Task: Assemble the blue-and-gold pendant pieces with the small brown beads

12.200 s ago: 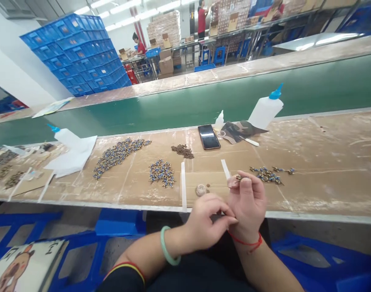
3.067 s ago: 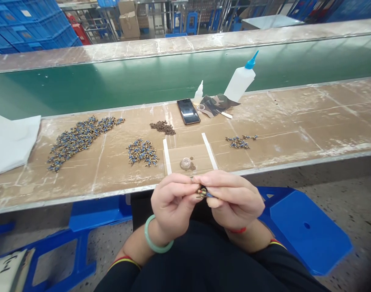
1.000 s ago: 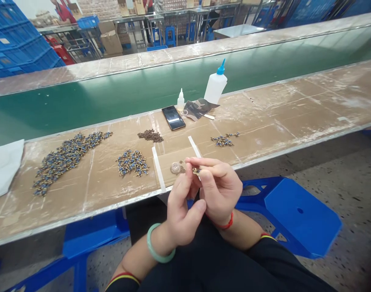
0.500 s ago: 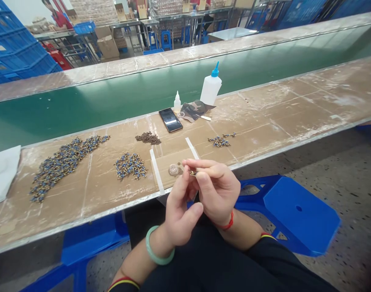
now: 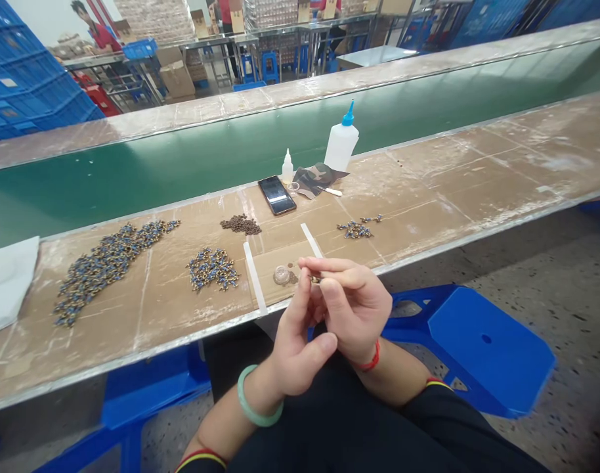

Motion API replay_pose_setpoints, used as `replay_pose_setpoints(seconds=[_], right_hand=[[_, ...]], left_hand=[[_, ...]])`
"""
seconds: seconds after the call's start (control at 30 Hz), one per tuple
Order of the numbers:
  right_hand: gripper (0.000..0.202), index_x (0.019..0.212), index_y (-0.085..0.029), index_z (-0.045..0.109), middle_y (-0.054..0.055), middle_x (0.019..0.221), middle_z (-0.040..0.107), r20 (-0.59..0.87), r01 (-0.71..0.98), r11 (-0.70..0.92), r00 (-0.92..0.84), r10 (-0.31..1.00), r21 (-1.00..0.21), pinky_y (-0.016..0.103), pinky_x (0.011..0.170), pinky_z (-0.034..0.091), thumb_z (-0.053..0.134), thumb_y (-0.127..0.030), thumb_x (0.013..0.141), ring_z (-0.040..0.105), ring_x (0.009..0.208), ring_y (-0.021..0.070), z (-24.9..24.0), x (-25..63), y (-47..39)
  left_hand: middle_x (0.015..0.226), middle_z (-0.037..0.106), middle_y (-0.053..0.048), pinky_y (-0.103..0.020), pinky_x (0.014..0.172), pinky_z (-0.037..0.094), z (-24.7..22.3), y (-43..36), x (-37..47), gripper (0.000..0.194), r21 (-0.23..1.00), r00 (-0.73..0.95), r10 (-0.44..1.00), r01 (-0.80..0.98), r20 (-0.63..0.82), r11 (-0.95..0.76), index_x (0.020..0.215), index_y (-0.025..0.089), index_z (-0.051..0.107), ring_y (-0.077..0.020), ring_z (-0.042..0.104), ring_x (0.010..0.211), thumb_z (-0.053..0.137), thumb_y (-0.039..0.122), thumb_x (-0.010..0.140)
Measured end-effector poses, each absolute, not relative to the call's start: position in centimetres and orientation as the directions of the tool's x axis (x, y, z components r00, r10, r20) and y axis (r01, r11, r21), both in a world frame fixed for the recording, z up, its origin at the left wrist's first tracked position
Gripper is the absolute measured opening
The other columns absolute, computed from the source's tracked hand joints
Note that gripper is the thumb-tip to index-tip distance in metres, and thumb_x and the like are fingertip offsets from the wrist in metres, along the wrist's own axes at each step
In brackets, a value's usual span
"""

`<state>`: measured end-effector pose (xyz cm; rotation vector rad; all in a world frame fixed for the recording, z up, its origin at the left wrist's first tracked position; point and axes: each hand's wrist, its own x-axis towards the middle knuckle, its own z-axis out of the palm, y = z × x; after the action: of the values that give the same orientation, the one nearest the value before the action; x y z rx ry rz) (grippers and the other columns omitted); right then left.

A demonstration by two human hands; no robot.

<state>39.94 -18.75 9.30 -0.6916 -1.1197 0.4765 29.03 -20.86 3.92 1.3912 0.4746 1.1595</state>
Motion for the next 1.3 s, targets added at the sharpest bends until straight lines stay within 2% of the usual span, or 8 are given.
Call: replay_pose_setpoints(seconds=[0.13, 0.33, 0.43, 0.53, 0.63, 0.77, 1.07, 1.3], right_hand=[[0.01, 0.095, -0.024, 0.073, 0.003, 0.108, 0.084, 0.652, -0.001, 0.703, 0.373, 0.66, -0.711, 0.032, 0.081, 0.07, 0.067, -0.017, 0.099, 0.082, 0.097, 0.019, 9.4, 40.0, -18.9], [0.006, 0.097, -0.025, 0.073, 0.005, 0.109, 0.083, 0.701, 0.134, 0.704, 0.33, 0.632, -0.698, 0.037, 0.077, 0.069, 0.068, -0.023, 0.1, 0.082, 0.096, 0.022, 8.4, 41.0, -19.0], [0.007, 0.101, -0.028, 0.075, 0.004, 0.1, 0.081, 0.838, 0.347, 0.767, 0.301, 0.454, -0.54, 0.045, 0.08, 0.068, 0.07, -0.031, 0.098, 0.079, 0.096, 0.0254, 7.9, 42.1, -18.3], [0.01, 0.105, -0.029, 0.077, 0.002, 0.084, 0.077, 0.95, 0.523, 0.795, 0.214, 0.226, -0.307, 0.039, 0.066, 0.064, 0.07, -0.029, 0.097, 0.074, 0.079, 0.0216, 8.3, 42.9, -17.7], [0.016, 0.108, -0.029, 0.076, 0.0, 0.08, 0.078, 0.985, 0.553, 0.816, 0.084, 0.149, -0.171, 0.034, 0.055, 0.061, 0.067, -0.021, 0.098, 0.071, 0.069, 0.0185, 9.2, 43.5, -17.5], [0.016, 0.103, -0.028, 0.076, -0.001, 0.083, 0.081, 0.985, 0.574, 0.809, -0.032, 0.171, -0.122, 0.033, 0.056, 0.065, 0.071, -0.016, 0.094, 0.076, 0.074, 0.0192, 9.8, 44.2, -17.9], [0.016, 0.097, -0.028, 0.076, -0.002, 0.082, 0.082, 0.978, 0.607, 0.787, -0.072, 0.194, -0.111, 0.031, 0.055, 0.067, 0.071, -0.013, 0.092, 0.078, 0.073, 0.0189, 10.1, 44.7, -18.2], [0.018, 0.097, -0.023, 0.078, 0.001, 0.092, 0.084, 0.962, 0.581, 0.812, -0.193, 0.192, -0.045, 0.03, 0.068, 0.072, 0.073, -0.008, 0.088, 0.08, 0.086, 0.0195, 10.2, 45.3, -18.6]], left_hand=[[0.162, 0.052, -0.001, -0.041, 0.121, 0.045, 3.8, -20.7, 29.3, 0.071, 0.873, 0.441, 0.786, -0.42, 0.434, -0.246, 0.166, 0.048, 0.021, -0.026, 0.055, 0.144, 0.056, 0.043, 0.105], [0.161, 0.052, -0.001, -0.049, 0.119, 0.046, 4.7, -20.5, 29.0, 0.075, 0.905, 0.526, 0.755, -0.367, 0.391, -0.214, 0.166, 0.053, 0.015, -0.0287, 0.056, 0.143, 0.057, 0.048, 0.104], [0.156, 0.056, 0.001, -0.048, 0.116, 0.049, 5.5, -20.3, 28.9, 0.079, 0.886, 0.535, 0.717, -0.375, 0.448, -0.274, 0.164, 0.058, 0.013, -0.0265, 0.058, 0.138, 0.061, 0.048, 0.103], [0.152, 0.058, 0.0, -0.046, 0.108, 0.055, 5.6, -20.1, 29.1, 0.083, 0.869, 0.509, 0.711, -0.374, 0.485, -0.325, 0.166, 0.055, 0.009, -0.0246, 0.065, 0.125, 0.061, 0.051, 0.102], [0.151, 0.058, -0.002, -0.042, 0.102, 0.058, 5.0, -20.1, 29.3, 0.084, 0.842, 0.458, 0.719, -0.407, 0.523, -0.354, 0.168, 0.05, 0.012, -0.0238, 0.067, 0.118, 0.062, 0.052, 0.1], [0.149, 0.059, -0.006, -0.043, 0.104, 0.057, 4.8, -20.3, 29.1, 0.085, 0.861, 0.47, 0.734, -0.391, 0.49, -0.325, 0.169, 0.044, 0.018, -0.0281, 0.067, 0.122, 0.064, 0.054, 0.098], [0.142, 0.06, -0.009, -0.042, 0.101, 0.055, 5.9, -20.8, 29.0, 0.083, 0.902, 0.48, 0.796, -0.391, 0.368, -0.181, 0.167, 0.04, 0.026, -0.0279, 0.064, 0.119, 0.062, 0.061, 0.096], [0.144, 0.059, -0.001, -0.042, 0.098, 0.055, 5.8, -20.6, 29.1, 0.066, 0.885, 0.451, 0.801, -0.422, 0.395, -0.198, 0.156, 0.054, 0.041, -0.0256, 0.063, 0.115, 0.066, 0.054, 0.095]])
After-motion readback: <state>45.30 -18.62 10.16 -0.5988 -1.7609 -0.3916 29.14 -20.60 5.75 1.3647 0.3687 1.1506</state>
